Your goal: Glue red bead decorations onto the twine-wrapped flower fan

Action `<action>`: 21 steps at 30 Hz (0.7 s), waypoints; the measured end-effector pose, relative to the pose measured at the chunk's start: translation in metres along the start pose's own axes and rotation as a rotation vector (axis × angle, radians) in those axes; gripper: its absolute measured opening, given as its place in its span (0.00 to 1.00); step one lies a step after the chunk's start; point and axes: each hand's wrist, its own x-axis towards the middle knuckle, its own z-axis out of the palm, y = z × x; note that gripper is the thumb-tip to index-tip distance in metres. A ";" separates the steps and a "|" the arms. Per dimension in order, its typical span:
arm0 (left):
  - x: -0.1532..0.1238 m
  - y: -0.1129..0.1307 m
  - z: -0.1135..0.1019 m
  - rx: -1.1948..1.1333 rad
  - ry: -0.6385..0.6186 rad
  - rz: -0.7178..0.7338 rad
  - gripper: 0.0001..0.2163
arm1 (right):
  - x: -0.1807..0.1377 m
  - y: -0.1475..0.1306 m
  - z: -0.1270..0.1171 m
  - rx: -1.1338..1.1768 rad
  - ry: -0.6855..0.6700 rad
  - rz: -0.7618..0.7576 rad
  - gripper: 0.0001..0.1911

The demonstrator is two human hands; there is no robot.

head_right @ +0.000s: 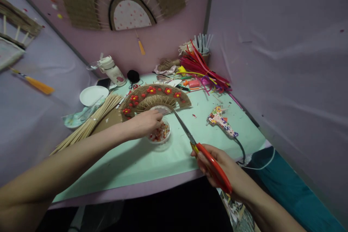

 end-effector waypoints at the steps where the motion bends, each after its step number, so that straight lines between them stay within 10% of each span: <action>1: -0.003 -0.001 -0.004 -0.049 0.001 -0.029 0.07 | -0.001 0.002 0.002 0.009 -0.020 0.009 0.30; 21: -0.036 0.028 -0.004 -0.492 0.228 -0.514 0.07 | 0.003 0.024 0.049 0.111 -0.159 0.116 0.27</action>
